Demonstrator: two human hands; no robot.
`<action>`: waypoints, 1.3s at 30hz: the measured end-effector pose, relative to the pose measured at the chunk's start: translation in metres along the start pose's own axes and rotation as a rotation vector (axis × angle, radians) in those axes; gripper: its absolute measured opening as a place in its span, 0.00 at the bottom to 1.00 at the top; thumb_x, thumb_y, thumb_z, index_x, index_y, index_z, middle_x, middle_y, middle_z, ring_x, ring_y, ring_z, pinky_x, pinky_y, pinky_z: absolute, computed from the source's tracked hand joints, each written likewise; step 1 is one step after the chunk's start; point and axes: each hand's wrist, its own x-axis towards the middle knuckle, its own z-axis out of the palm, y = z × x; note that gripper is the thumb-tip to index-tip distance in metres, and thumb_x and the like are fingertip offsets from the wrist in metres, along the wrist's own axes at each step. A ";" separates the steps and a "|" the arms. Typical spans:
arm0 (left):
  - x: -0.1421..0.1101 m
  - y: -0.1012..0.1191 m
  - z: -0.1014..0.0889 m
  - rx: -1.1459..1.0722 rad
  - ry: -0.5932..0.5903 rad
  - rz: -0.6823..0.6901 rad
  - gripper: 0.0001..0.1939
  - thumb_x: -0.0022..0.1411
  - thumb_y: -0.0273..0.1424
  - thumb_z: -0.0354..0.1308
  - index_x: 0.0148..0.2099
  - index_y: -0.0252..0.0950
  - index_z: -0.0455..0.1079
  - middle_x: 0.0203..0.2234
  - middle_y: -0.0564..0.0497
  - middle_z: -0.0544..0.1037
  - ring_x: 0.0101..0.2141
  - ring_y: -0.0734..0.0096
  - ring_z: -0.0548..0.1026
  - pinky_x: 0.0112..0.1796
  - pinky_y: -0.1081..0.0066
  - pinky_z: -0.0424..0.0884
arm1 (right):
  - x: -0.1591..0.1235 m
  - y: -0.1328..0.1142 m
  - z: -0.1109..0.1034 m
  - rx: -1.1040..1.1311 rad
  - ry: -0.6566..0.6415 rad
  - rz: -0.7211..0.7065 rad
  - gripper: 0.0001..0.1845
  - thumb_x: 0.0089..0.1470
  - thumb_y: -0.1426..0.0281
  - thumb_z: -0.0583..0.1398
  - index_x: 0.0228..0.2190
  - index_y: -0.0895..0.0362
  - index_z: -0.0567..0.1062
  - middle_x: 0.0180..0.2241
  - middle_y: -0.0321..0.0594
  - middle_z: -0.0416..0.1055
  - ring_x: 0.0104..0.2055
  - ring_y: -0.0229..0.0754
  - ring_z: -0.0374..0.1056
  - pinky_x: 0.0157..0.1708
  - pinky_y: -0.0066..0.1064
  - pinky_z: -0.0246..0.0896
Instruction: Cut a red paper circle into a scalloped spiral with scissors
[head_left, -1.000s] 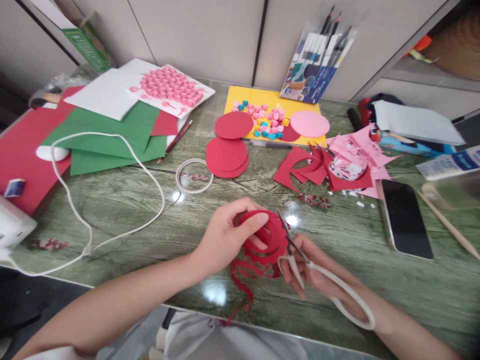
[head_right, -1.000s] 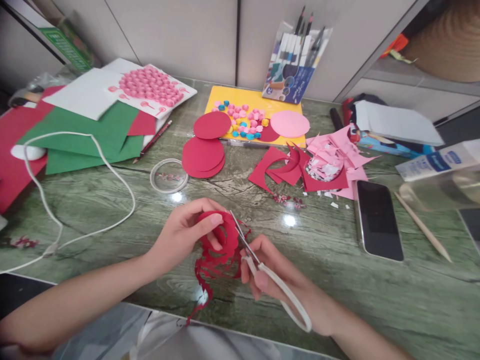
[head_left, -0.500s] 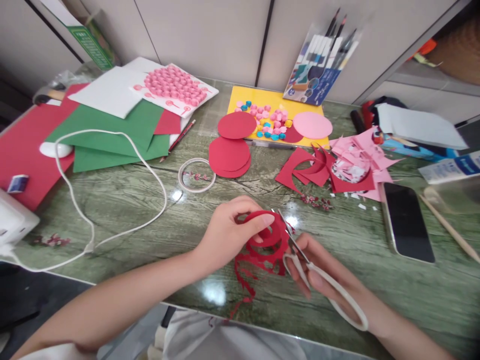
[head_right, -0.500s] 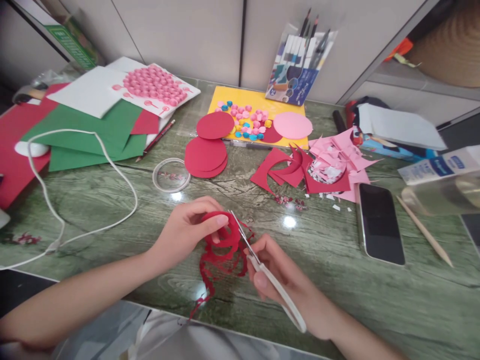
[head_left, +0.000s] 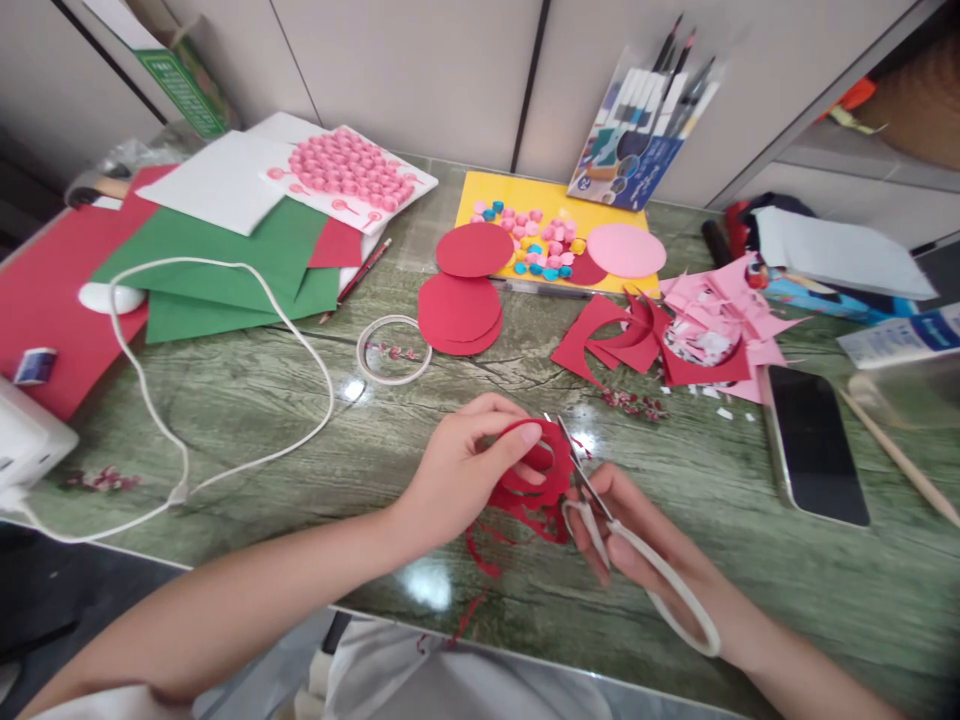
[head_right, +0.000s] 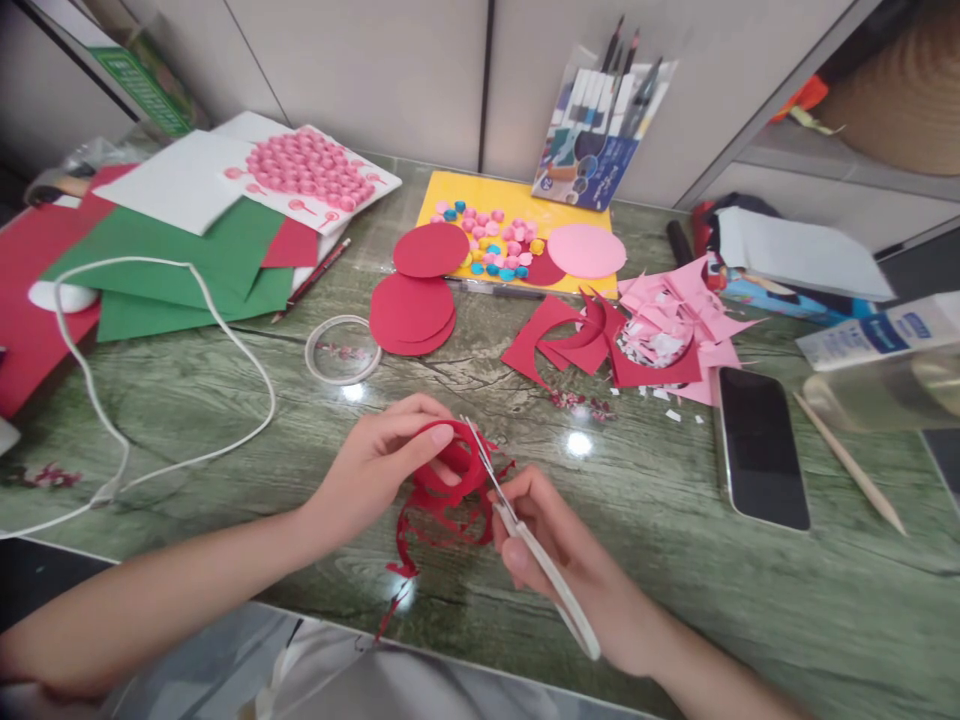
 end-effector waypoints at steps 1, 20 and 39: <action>0.000 0.000 0.000 0.001 -0.002 -0.004 0.15 0.63 0.38 0.59 0.32 0.31 0.77 0.37 0.52 0.69 0.25 0.81 0.78 0.25 0.82 0.73 | 0.000 0.000 0.001 -0.004 0.002 -0.008 0.18 0.60 0.49 0.57 0.38 0.49 0.61 0.31 0.32 0.58 0.29 0.39 0.50 0.29 0.30 0.49; -0.001 -0.008 0.002 0.004 -0.028 0.072 0.18 0.65 0.35 0.58 0.25 0.36 0.80 0.33 0.50 0.75 0.36 0.75 0.73 0.41 0.75 0.68 | 0.008 0.014 0.000 0.249 -0.094 -0.068 0.19 0.57 0.51 0.61 0.39 0.50 0.64 0.31 0.33 0.61 0.25 0.36 0.51 0.25 0.30 0.44; -0.004 -0.002 0.002 0.031 -0.031 0.061 0.19 0.65 0.36 0.57 0.24 0.35 0.78 0.32 0.49 0.74 0.35 0.74 0.73 0.37 0.75 0.68 | 0.002 0.007 0.008 0.177 0.042 -0.055 0.18 0.59 0.52 0.60 0.34 0.51 0.62 0.27 0.29 0.57 0.25 0.36 0.47 0.26 0.29 0.44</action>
